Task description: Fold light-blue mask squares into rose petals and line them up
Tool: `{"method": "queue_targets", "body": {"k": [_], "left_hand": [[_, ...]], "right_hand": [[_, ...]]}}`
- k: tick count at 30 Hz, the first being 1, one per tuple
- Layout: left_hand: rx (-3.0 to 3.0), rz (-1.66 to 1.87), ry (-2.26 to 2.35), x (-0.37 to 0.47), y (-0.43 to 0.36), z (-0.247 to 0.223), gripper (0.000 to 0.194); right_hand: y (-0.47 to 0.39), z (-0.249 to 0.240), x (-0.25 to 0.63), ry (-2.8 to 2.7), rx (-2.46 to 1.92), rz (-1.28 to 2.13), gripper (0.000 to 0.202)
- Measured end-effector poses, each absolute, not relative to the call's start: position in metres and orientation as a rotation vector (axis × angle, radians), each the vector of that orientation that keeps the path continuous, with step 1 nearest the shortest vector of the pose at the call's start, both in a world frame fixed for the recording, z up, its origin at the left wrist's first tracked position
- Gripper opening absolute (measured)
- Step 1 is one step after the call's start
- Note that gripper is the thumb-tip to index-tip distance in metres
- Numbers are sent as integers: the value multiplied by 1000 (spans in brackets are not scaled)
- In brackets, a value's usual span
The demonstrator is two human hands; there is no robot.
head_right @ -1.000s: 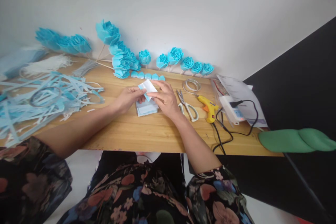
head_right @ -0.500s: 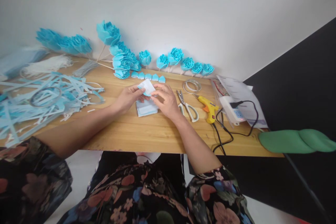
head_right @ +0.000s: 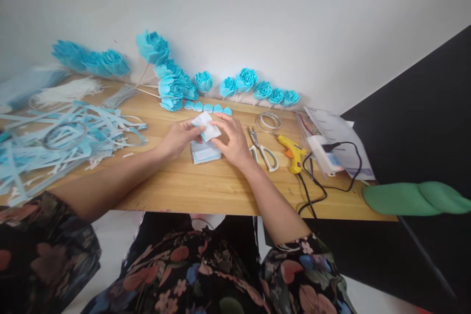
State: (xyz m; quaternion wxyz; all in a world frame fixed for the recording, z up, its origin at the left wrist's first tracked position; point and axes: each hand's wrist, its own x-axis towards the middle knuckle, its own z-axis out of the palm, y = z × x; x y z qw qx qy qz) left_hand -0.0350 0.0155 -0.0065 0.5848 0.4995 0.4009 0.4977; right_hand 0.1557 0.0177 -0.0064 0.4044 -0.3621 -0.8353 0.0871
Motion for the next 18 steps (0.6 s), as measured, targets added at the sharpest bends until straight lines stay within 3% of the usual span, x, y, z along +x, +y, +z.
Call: {"method": "queue_targets", "body": {"k": [18], "left_hand": [[1174,1184,845,-33,17,-12,39]], "right_hand": [[19,-9,153,-2067,-918,288,10]]}}
